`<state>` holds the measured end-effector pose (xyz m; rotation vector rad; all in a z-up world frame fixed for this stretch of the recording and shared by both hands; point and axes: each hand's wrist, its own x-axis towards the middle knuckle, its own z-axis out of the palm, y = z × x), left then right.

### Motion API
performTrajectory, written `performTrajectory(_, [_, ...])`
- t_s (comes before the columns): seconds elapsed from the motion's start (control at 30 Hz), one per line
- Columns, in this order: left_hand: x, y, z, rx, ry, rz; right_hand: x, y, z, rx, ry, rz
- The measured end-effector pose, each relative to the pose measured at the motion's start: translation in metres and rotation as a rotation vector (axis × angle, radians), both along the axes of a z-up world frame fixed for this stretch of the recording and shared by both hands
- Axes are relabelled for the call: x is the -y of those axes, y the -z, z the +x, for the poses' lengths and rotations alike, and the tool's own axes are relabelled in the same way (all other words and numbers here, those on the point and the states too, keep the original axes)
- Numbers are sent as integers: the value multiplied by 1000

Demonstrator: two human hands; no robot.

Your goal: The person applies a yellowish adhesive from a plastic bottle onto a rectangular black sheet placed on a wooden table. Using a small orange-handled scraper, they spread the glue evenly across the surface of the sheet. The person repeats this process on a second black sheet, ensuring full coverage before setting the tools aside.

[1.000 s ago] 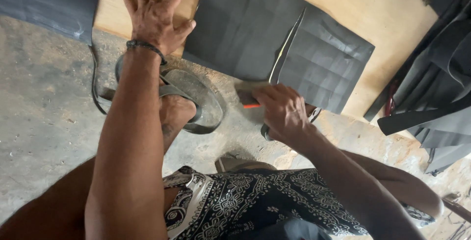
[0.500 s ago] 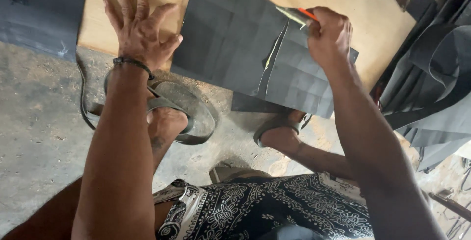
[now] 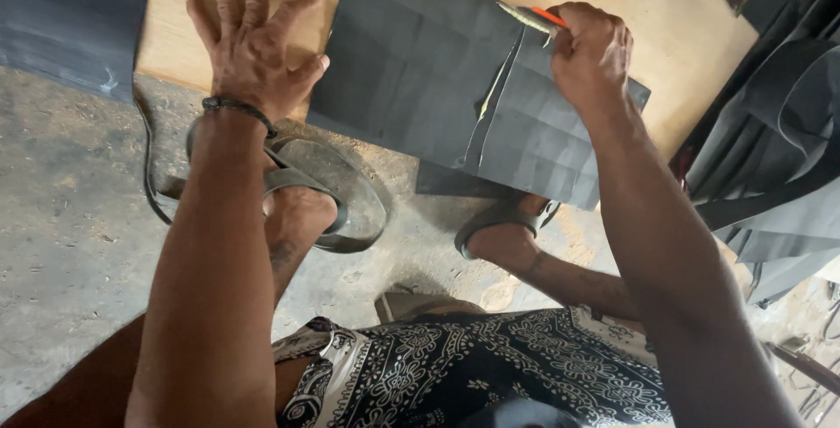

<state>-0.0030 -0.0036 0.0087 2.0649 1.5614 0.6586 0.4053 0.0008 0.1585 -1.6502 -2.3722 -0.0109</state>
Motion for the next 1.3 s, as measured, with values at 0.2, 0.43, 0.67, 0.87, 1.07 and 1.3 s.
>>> performTrajectory(0.2, [0,3,-1,30,23,36,19,18,6,54,-57,-15])
performTrajectory(0.43, [0,-7,-1,21,32,-10,76,-4,-39,10,-82,-92])
performTrajectory(0.67, [0,-7,-2,54,31,10,139,-20,-69,-55,-90,-219])
performTrajectory(0.87, [1,-6,-3,-21,22,-83,167,-61,-101,-47,-122,-380])
performTrajectory(1.07, [-1,-7,-2,5,41,25,150,-132,-118,-334,72,-670])
performTrajectory(1.3, [-9,-16,3,-132,19,-129,42,-85,-107,-462,-166,-347])
